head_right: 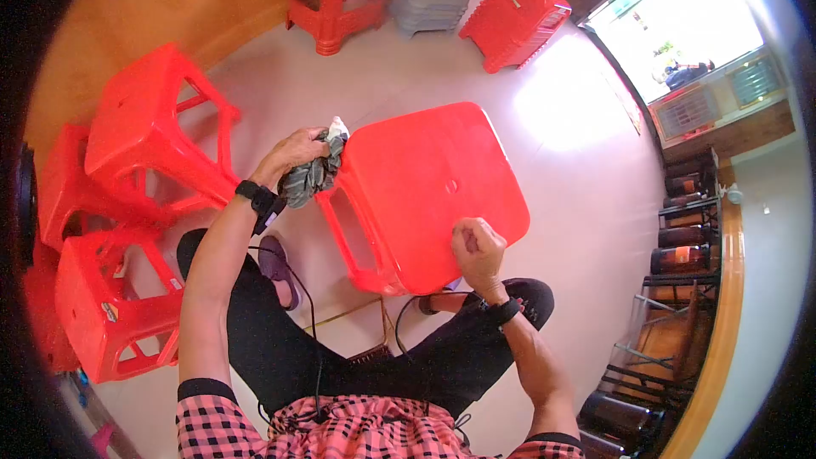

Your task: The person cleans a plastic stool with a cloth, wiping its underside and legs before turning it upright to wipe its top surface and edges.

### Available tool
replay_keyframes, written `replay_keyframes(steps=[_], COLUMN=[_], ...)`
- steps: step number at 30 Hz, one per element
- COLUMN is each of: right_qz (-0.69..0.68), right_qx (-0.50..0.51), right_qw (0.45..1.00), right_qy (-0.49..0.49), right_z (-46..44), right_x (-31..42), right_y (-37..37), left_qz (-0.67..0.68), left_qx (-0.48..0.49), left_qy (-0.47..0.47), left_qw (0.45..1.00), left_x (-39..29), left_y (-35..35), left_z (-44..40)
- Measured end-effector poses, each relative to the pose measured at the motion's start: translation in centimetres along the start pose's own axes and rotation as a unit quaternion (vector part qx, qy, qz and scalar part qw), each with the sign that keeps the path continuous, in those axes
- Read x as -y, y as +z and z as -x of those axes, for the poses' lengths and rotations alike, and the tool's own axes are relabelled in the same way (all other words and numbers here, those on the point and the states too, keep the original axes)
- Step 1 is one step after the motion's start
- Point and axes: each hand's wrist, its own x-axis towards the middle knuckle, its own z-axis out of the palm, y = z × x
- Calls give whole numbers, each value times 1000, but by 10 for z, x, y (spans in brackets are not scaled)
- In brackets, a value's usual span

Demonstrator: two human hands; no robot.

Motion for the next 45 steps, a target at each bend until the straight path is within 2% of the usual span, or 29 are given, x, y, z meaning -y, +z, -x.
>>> replay_keyframes(steps=[1,3,7,9,10,12,17,20,24,27,29,30,33,35,39,41,42,43,45], right_qz=[4,17,43,49,50,46,24,67,106,156,185,216,246,255,264,252,251,250,260], right_qx=[-2,6,9,8,1,-10,14,20,69,88,75,66,25,-1,-39,-30,-31,-32,-21], right_qw=[1000,998,997,997,996,996,997,995,985,976,974,970,967,964,962,966,966,967,964], right_qy=[-1,-56,-59,-61,-72,-72,-75,-77,-119,-124,-110,-94,-69,-73,-52,-52,-46,-38,-45], right_z=[-3,-11,-19,-21,-23,-26,-40,-58,-74,-80,-75,-72,-55,-47,-36,-34,-34,-34,-34], right_x=[0,0,-1,-1,-2,-5,-15,-41,-58,-61,-59,-58,-51,-49,-34,-36,-36,-37,-36], right_y=[3,9,11,9,10,12,4,-13,-32,-36,-35,-34,-26,-14,0,-1,0,0,-1], left_qz=[2,-102,-89,-171,-168,-100,-147,-96,-49,-25,-55,-4,-42,-31,-26,-131,-81,-74,-154], left_qx=[3,-6,-33,-57,-49,-2,23,44,12,-26,-36,-45,-82,-90,-75,-26,14,9,42], left_qy=[4,70,106,171,168,91,47,4,20,19,59,22,77,67,10,58,83,81,76], left_qw=[1000,992,990,969,970,991,988,994,999,999,996,999,993,993,997,989,993,994,984], left_x=[0,3,17,9,6,-4,-10,-12,-20,10,26,-11,43,52,42,40,38,34,15], left_y=[0,-5,-19,-18,-16,-13,-8,7,41,55,62,80,85,86,79,71,65,60,51], left_z=[-10,-32,-91,-101,-100,-93,-80,-55,-11,-15,-13,27,22,32,62,59,54,48,39])
